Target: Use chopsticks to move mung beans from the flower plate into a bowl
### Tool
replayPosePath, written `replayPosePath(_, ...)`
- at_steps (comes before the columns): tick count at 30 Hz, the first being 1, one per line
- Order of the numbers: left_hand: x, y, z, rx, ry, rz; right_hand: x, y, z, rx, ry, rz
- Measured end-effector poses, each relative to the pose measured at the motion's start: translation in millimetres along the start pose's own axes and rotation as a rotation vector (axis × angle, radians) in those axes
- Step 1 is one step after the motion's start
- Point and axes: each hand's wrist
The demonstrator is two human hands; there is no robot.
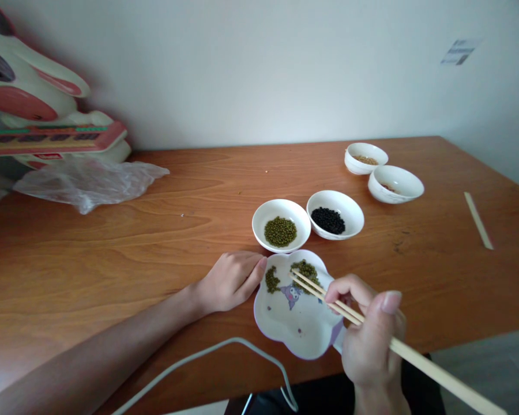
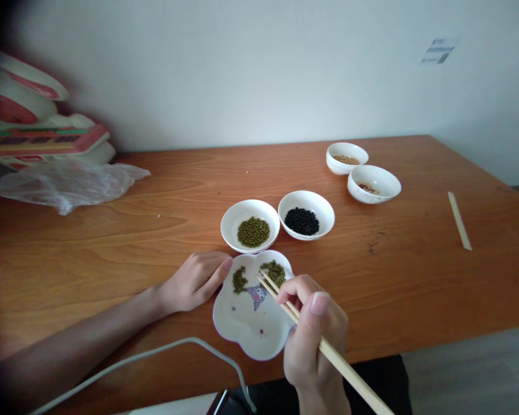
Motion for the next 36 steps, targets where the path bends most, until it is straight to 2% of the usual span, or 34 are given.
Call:
replayPosePath(18,-1.6,1.1,0.9,0.007,-0.008,-0.002,0.6,-1.2,-7.5,0.071,0.057,0.041)
replayPosePath(27,-0.7,2.2,1.5,-0.002,-0.004,0.001,2.4,-0.9,-8.5,0.01,0.103,0.045)
replayPosePath(36,0.5,0.3,0.2,0.0,-0.003,-0.004,3.5,1.2,0.0,-0.006,0.021,0.022)
Point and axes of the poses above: each hand's wrist, its own x-axis away from the middle knuckle, its own z-axis out of the back of the hand, y = z × x
